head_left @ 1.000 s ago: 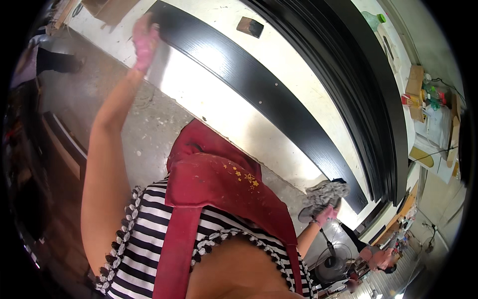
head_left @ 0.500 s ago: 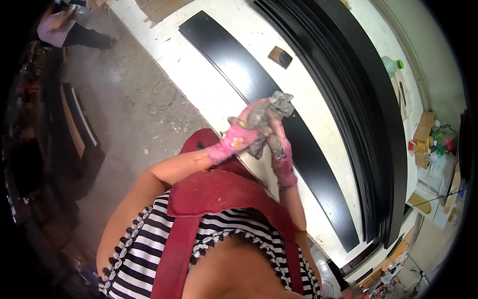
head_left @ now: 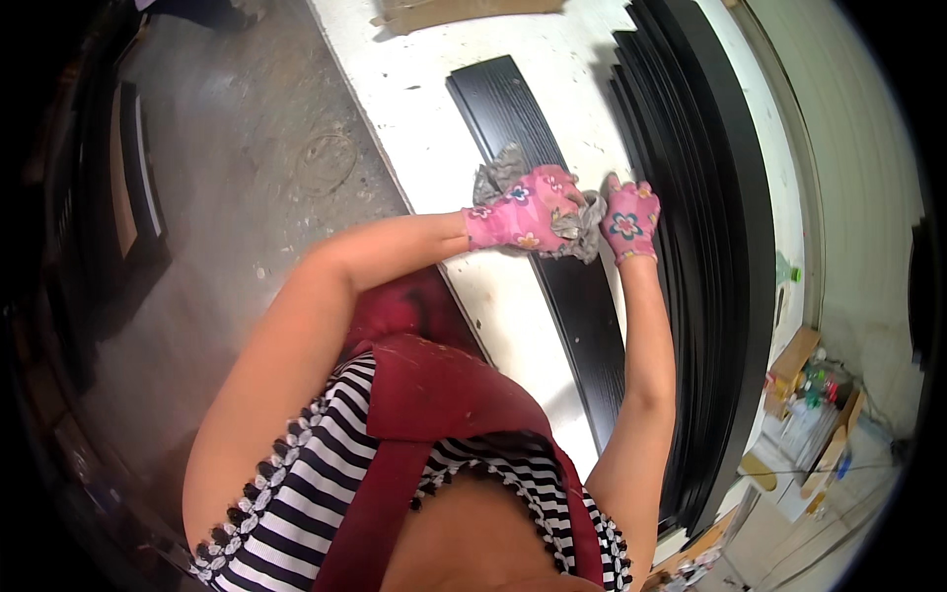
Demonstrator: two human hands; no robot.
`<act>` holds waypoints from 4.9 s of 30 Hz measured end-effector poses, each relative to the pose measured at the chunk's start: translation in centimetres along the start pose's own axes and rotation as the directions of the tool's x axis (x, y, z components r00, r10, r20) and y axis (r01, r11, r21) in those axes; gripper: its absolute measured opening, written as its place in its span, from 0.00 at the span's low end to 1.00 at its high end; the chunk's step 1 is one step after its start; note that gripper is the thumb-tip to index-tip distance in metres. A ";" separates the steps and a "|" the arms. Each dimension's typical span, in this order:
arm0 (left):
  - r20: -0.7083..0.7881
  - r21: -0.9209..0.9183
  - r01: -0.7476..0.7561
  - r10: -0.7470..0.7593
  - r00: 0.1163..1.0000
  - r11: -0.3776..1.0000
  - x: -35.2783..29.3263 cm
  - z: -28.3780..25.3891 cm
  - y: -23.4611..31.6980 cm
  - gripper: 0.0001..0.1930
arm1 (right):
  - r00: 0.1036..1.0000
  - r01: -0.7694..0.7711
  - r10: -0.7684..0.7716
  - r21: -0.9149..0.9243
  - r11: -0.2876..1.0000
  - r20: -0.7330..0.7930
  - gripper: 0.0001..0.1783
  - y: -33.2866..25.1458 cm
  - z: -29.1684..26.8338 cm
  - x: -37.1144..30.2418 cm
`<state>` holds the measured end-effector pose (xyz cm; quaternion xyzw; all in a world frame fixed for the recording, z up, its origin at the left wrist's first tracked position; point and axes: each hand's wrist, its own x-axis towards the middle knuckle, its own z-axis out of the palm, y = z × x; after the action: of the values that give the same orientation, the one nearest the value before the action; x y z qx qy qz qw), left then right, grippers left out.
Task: The person dips a brush into a container of dark liquid and applies it to a long, curved piece of wood. They then use a cloth to wipe the surface of the wood, spreading the finish evenly. The person repeats this process, alternating between applying the liquid and wiping the wood with the cloth.
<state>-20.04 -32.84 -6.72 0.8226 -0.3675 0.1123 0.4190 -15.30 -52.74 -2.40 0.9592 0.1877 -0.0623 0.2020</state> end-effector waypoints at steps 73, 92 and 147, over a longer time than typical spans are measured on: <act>0.211 -0.663 0.258 -0.155 0.965 0.703 -11.8 -8.9 -2.3 0.22 | 0.848 -0.211 0.477 0.680 0.703 -0.230 0.19 -11.3 -7.4 14.2; 0.354 -0.689 0.252 0.012 0.935 0.680 -12.2 -7.7 -4.1 0.29 | 0.789 -0.258 0.541 0.643 0.721 -0.291 0.16 -11.9 -6.3 9.2; 0.572 -0.573 0.369 0.035 0.820 0.731 -7.1 -7.6 3.0 0.20 | 0.301 -0.913 0.944 0.245 0.326 -0.134 0.13 -3.7 3.8 -28.0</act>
<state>-26.16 -24.49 -3.66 0.6470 -0.4070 -0.3048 0.5682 -42.74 -60.52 -1.76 0.9000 -0.3811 0.1768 0.1161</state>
